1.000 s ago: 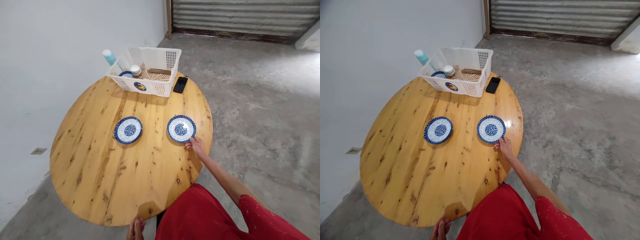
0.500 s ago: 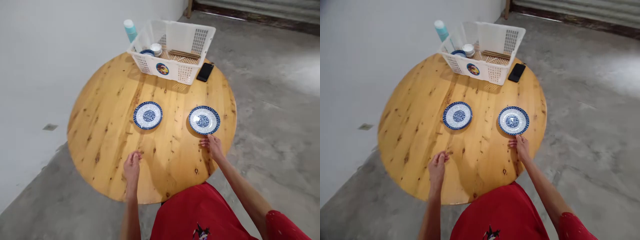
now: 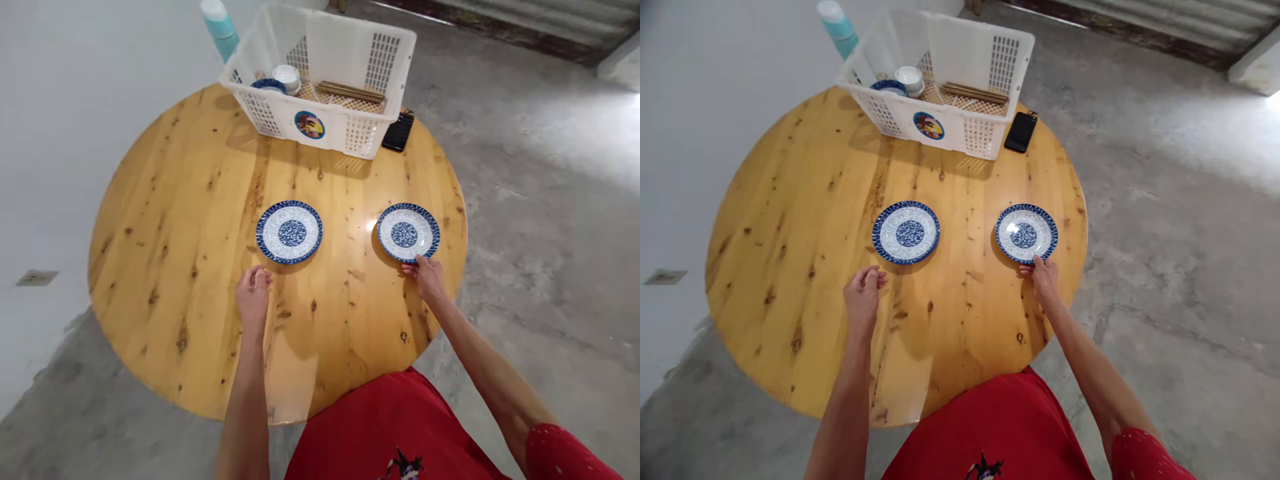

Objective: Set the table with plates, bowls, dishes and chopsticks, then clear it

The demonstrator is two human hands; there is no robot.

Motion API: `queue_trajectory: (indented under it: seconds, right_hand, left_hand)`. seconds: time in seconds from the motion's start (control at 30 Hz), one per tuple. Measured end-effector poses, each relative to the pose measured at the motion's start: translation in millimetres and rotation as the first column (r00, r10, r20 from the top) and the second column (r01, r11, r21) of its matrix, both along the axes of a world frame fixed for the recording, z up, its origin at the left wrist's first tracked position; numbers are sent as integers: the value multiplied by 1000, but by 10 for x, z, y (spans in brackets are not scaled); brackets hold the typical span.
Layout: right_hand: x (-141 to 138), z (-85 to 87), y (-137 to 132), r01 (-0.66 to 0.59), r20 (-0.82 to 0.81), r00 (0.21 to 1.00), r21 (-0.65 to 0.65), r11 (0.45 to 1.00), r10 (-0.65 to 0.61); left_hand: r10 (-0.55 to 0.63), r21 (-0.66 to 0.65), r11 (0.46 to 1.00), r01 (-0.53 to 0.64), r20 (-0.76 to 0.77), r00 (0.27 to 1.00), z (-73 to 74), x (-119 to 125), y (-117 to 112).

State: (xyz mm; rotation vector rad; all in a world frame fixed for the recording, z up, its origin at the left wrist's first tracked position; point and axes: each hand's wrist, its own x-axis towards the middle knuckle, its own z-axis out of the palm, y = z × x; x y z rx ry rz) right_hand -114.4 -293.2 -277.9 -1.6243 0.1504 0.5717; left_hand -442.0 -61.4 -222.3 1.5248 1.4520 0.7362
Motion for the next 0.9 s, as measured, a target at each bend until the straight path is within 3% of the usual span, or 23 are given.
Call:
queue_trajectory:
  seconds: [0.3,0.57,0.73,0.9]
  right_hand:
    - [-120,59,79,37,-41,998,-26,999,-38]
    - [-337,186,75,-28,-52,998,-40,999,26]
    - [-657,279,291,-267,-39,964,-81,960,264]
    - [-815,383,1019,-523,55,842,-166,836,537]
  left_hand:
    - [-49,141,987,75,-179,983,-95,156,586]
    - [26,128,991,42,-485,874,-12,358,847]
    - [1,103,992,66,-549,836,-13,386,903]
    - [-35,88,990,109,-599,800,-20,383,912]
